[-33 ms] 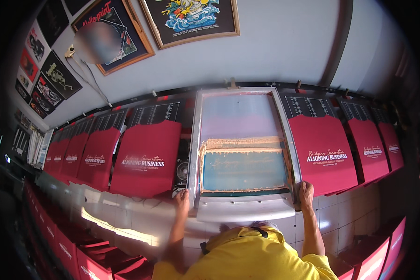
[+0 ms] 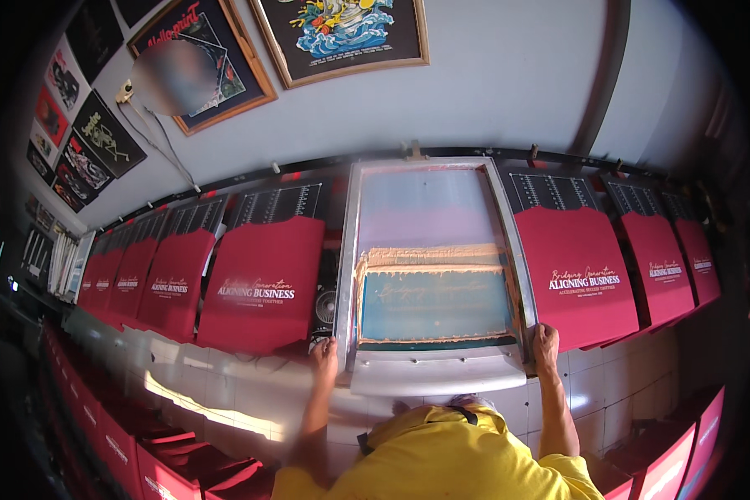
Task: The person performs screen printing by lowering a frame onto fabric, applying ink with a squeegee across the screen, and lifting the frame to reveal the print, repeating this at several stations.
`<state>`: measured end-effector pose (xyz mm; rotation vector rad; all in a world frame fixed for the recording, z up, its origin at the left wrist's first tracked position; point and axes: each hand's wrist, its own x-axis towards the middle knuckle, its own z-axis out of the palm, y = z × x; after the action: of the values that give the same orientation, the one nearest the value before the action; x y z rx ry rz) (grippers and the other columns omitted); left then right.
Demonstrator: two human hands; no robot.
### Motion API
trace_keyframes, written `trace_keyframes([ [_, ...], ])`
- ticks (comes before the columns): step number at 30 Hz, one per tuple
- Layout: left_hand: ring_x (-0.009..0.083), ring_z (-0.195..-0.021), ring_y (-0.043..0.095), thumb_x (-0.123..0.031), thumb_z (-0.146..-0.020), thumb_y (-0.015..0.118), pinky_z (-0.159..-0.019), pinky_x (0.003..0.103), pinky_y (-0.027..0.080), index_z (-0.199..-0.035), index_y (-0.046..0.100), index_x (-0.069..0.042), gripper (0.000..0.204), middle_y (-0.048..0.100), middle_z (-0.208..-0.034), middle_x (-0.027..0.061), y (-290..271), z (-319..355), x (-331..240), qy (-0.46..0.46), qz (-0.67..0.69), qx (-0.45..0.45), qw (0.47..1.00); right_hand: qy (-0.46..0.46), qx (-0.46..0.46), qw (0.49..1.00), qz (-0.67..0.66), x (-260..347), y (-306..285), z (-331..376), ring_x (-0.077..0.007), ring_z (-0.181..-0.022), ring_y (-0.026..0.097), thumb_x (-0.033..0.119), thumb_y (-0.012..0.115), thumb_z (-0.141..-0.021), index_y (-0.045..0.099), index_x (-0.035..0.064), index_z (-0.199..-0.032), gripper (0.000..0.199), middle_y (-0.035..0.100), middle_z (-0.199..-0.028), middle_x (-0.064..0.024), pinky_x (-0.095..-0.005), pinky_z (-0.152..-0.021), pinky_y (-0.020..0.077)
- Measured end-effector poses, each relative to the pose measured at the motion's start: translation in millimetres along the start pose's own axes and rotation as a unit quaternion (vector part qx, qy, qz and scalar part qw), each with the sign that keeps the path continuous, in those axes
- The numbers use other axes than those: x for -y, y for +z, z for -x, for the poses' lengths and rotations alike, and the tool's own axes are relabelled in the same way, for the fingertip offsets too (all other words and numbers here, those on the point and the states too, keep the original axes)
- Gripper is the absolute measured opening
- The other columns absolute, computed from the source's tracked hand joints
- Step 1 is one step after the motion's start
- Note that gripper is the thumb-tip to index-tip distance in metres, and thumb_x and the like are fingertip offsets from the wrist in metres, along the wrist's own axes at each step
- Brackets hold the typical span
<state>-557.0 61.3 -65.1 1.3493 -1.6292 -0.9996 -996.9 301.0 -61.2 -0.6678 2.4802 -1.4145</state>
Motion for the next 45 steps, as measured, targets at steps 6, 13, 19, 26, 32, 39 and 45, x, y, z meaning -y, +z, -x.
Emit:
trace_keyframes([
  [6,0.0202,-0.061,0.048,-0.029,-0.096,0.052,-0.06,0.038,0.038,-0.075,0.054,0.003,0.039,0.052,-0.064,0.0115,-10,-26,9,0.024,0.03,-0.013,0.999,-0.032,-0.027,0.999,0.013,22,20,5,-0.0316,-0.064,0.056,0.025,0.047,-0.095,0.061,-0.0091,-0.087,0.038,0.061,-0.073,-0.0228,-0.0426,-0.066,0.044],
  [13,0.0125,-0.07,0.048,-0.026,-0.096,0.055,-0.068,0.032,0.039,-0.078,0.055,0.001,0.032,0.053,-0.071,0.0011,-13,-33,1,-0.067,0.067,0.026,0.995,0.009,-0.036,0.997,0.068,21,28,0,-0.0424,-0.085,0.065,0.021,0.05,-0.092,0.069,-0.0053,-0.096,0.033,0.067,-0.086,-0.0273,-0.0455,-0.08,0.0481],
  [19,0.0095,-0.068,0.05,-0.026,-0.097,0.058,-0.065,0.028,0.04,-0.082,0.061,0.0,0.031,0.056,-0.071,-0.0019,-21,-33,-4,-0.104,0.075,0.045,0.991,0.002,-0.05,0.997,0.053,12,33,0,-0.042,-0.089,0.065,0.022,0.052,-0.09,0.069,-0.0051,-0.101,0.034,0.068,-0.09,-0.0267,-0.0458,-0.083,0.0487],
  [26,0.0064,-0.063,0.036,-0.021,-0.096,0.058,-0.056,0.027,0.031,-0.079,0.059,0.001,0.028,0.043,-0.066,-0.0057,-29,-40,-13,-0.073,-0.055,0.109,0.99,0.013,-0.041,0.995,0.095,29,38,6,-0.0421,-0.088,0.065,0.026,0.051,-0.093,0.07,-0.0026,-0.099,0.034,0.068,-0.089,-0.0254,-0.0457,-0.081,0.0498],
  [32,0.0299,-0.074,0.067,-0.03,-0.095,0.058,-0.071,0.038,0.051,-0.106,0.068,0.002,0.035,0.069,-0.082,0.0175,-28,-42,1,0.004,-0.209,0.086,0.974,0.004,0.019,0.994,0.108,25,31,2,-0.0439,-0.089,0.064,0.027,0.05,-0.096,0.068,-0.0033,-0.101,0.036,0.068,-0.089,-0.0252,-0.0457,-0.082,0.0506],
  [39,0.036,-0.132,0.045,-0.027,-0.087,0.066,-0.111,0.044,0.034,-0.127,0.061,-0.002,0.047,0.055,-0.139,0.0118,-57,30,-93,0.292,-0.27,0.222,0.89,-0.384,0.154,0.879,0.238,103,-28,79,-0.0306,-0.125,0.051,0.021,0.073,-0.082,0.054,0.0075,-0.132,0.055,0.053,-0.138,-0.011,-0.0426,-0.102,0.0459],
  [45,0.0328,-0.132,0.044,-0.011,-0.079,0.065,-0.111,0.044,0.035,-0.134,0.053,0.001,0.057,0.051,-0.14,0.0141,-41,34,-95,0.344,-0.334,0.334,0.811,-0.495,0.261,0.763,0.324,101,-21,78,-0.0302,-0.121,0.054,0.015,0.079,-0.067,0.055,0.0063,-0.128,0.066,0.057,-0.131,-0.0111,-0.042,-0.102,0.0479],
])
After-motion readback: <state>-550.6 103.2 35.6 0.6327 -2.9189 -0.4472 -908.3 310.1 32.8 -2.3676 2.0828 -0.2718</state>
